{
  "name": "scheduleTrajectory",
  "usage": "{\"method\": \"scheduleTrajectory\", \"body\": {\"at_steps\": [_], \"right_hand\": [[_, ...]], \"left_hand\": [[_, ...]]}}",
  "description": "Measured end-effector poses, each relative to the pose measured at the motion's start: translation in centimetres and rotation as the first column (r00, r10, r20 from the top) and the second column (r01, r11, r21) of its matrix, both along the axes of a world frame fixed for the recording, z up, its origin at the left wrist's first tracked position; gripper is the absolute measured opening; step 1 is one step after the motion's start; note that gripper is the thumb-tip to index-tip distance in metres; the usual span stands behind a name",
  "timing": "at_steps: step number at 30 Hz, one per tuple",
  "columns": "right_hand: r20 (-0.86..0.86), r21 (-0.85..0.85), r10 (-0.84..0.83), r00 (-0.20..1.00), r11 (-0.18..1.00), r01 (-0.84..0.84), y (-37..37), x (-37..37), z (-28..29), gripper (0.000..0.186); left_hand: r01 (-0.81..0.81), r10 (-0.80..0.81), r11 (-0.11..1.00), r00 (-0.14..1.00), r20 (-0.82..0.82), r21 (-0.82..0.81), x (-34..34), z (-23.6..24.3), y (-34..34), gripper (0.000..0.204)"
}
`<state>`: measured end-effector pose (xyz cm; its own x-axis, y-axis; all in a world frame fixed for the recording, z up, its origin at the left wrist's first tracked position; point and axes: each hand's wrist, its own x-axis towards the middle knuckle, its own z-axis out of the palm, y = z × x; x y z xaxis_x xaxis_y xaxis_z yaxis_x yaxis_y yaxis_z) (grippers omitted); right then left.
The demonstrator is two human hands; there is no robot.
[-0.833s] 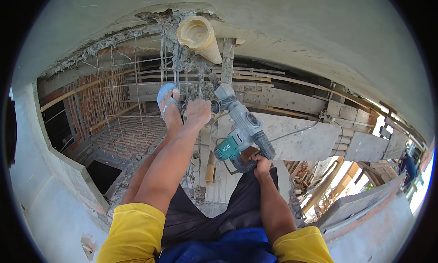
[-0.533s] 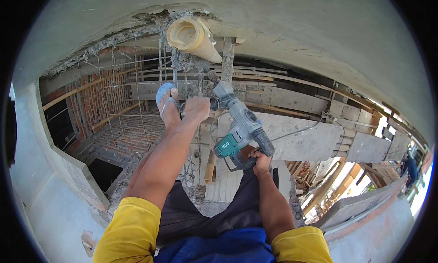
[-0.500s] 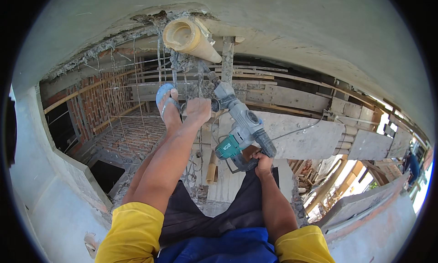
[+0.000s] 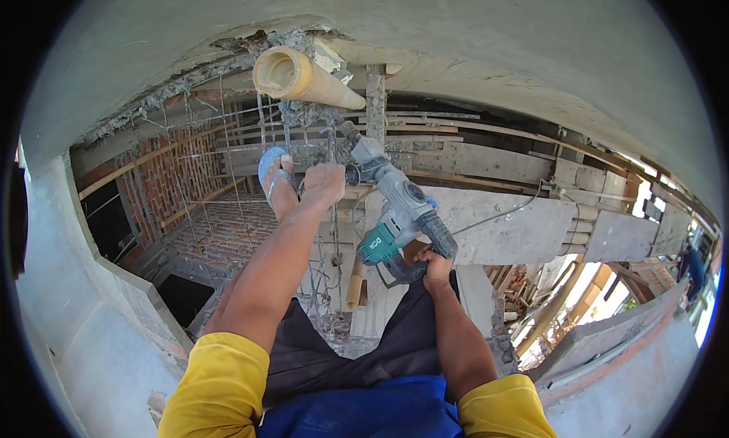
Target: The person is using a jackhammer to drill and demolish a concrete section of a building.
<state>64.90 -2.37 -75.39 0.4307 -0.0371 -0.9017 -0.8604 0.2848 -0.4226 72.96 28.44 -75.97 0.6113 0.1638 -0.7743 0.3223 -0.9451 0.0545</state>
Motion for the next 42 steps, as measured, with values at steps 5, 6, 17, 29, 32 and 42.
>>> {"method": "scheduleTrajectory", "body": {"at_steps": [5, 6, 17, 29, 32, 42], "right_hand": [[0.027, 0.033, -0.031, 0.999, 0.999, 0.030, 0.1, 0.0, -1.0, 0.017], [0.044, 0.020, -0.005, 0.999, 1.000, 0.004, 0.1, 0.2, -1.2, 0.016], [0.061, -0.005, 0.019, 0.998, 1.000, -0.019, 0.4, 0.7, -1.1, 0.015], [0.086, -0.048, 0.035, 0.996, 0.998, -0.031, 1.2, -0.2, -0.4, 0.015], [0.085, -0.018, 0.041, 0.996, 0.999, -0.040, 1.1, 1.6, -1.3, 0.014], [0.140, -0.073, 0.057, 0.988, 0.996, -0.047, 1.0, -0.5, -1.3, 0.013]], "left_hand": [[0.062, -0.065, 0.998, 0.993, 0.094, 0.032, 0.6, -0.2, 0.3, 0.019], [0.069, -0.077, 0.996, 0.982, 0.174, 0.050, 0.3, -0.3, 0.1, 0.019], [0.046, -0.052, 0.997, 0.994, 0.095, 0.060, -0.1, -0.9, 0.4, 0.017], [0.025, -0.028, 0.997, 0.999, 0.042, 0.073, -0.7, -0.9, 0.9, 0.016], [0.054, -0.061, 0.996, 0.993, 0.099, 0.073, 0.9, -0.9, 1.0, 0.016], [0.029, -0.039, 0.996, 0.992, 0.117, 0.081, -0.3, -2.1, 1.2, 0.017]]}}
